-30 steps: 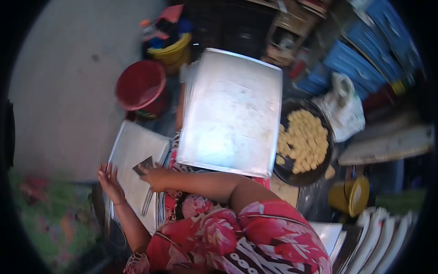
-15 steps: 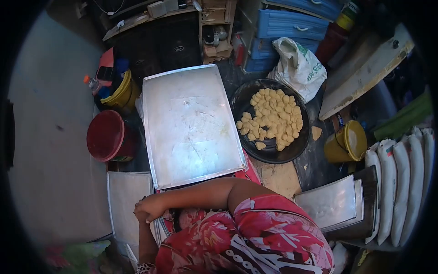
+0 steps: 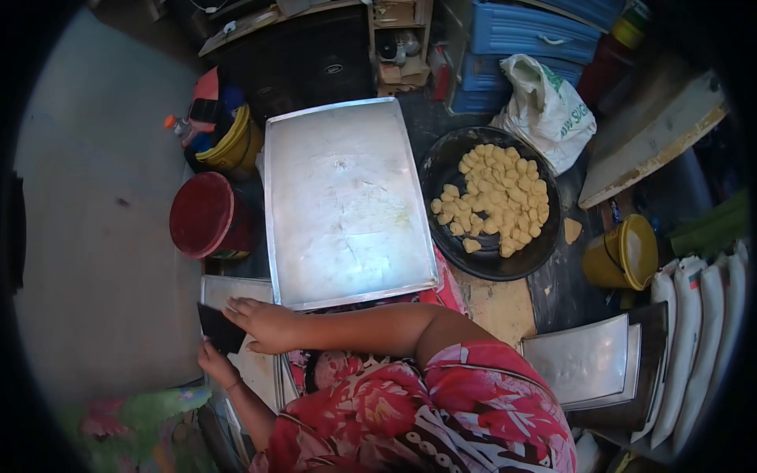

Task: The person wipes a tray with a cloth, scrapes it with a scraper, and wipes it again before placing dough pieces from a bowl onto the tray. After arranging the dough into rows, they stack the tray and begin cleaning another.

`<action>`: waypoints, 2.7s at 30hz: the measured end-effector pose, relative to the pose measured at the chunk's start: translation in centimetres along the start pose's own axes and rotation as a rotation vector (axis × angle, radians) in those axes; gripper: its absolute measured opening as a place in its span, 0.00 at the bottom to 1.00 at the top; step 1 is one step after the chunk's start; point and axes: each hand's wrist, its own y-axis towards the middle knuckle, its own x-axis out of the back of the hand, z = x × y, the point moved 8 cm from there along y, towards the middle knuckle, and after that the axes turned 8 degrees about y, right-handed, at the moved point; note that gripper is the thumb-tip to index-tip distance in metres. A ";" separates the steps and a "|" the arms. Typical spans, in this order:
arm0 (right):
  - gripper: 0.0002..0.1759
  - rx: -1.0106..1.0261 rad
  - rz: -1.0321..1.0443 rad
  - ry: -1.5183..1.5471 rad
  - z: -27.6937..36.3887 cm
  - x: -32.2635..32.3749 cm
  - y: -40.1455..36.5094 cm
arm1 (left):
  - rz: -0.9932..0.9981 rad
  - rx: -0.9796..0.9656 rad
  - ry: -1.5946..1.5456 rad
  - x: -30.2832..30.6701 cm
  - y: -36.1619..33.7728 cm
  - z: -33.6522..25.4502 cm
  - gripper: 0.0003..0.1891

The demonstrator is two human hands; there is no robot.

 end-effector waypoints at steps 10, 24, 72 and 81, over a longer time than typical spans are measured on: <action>0.35 0.136 -0.540 -0.163 2.0 13.0 -7.5 | 0.404 -0.595 -0.371 -4.1 -9.1 -25.0 0.16; 0.39 -0.452 0.112 -0.514 -6.4 13.5 -23.9 | 0.449 -0.738 0.538 -17.9 -4.9 -19.5 0.35; 0.26 -0.503 -0.320 -0.434 -17.1 27.8 4.0 | 0.618 -0.348 -0.247 -19.2 -3.2 -11.9 0.31; 0.35 0.220 -0.267 -0.694 -6.1 9.5 7.7 | 0.842 0.070 -1.107 -11.9 0.0 -10.7 0.36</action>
